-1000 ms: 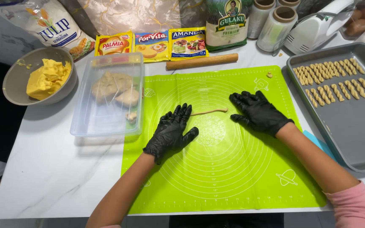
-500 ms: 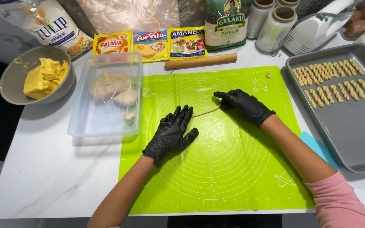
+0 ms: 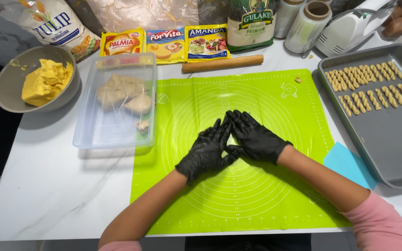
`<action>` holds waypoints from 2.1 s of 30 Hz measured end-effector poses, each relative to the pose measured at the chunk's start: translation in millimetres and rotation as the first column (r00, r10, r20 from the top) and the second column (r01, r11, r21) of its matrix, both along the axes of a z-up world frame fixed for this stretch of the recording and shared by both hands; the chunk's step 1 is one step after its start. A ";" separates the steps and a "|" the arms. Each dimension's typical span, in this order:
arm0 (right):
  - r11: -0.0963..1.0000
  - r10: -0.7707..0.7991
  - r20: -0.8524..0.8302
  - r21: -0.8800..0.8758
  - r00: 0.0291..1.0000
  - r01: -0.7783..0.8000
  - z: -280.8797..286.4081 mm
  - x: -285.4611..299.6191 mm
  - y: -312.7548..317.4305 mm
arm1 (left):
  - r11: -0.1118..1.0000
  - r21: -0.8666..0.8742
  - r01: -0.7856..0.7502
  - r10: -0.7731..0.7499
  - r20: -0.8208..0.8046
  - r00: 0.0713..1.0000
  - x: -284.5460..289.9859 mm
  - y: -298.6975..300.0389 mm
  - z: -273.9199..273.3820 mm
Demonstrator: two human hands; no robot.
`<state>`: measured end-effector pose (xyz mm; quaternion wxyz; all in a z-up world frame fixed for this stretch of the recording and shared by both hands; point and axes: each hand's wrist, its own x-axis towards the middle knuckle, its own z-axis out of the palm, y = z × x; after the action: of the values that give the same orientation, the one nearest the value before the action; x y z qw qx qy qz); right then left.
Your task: Rolling out dough with a rolling pin, cutting it into strips using a scraper, and twisting the strips into decorative shapes on a silicone mat.
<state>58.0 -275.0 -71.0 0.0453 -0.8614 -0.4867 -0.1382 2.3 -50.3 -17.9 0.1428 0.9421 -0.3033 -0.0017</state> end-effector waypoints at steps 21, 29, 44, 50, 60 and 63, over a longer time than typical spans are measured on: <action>0.959 -0.280 -0.298 -0.117 0.913 0.257 69.5 10.8 -24.3 | 0.993 0.018 -0.119 0.119 0.000 0.993 -1.3 72.4 18.2; 0.944 -0.317 -0.286 -0.191 0.904 0.271 69.8 -7.0 -49.3 | 0.995 -0.009 -0.103 0.103 -0.018 0.995 -28.7 85.6 17.7; 0.974 -0.146 -0.274 0.129 0.951 0.187 35.9 28.2 -81.4 | 0.991 0.053 -0.120 0.102 0.264 0.959 -4.0 100.1 -25.7; 0.959 -0.155 -0.217 0.201 0.964 0.200 34.0 48.4 -69.0 | 0.999 0.012 -0.041 0.040 0.107 0.993 34.9 91.3 -27.9; 0.959 -0.122 -0.154 0.238 0.980 0.157 36.7 48.4 -71.2 | 0.950 -0.191 -0.245 0.193 -0.255 0.947 37.0 58.1 27.7; 0.956 -0.101 -0.177 0.257 0.979 0.145 35.4 48.6 -72.3 | 0.884 -0.186 -0.430 0.335 -0.390 0.858 40.4 52.3 21.7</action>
<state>106.6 -347.4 -35.5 0.1922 -0.8844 -0.4035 -0.1348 42.7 2.0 3.8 0.3167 0.9404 -0.0759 -0.0981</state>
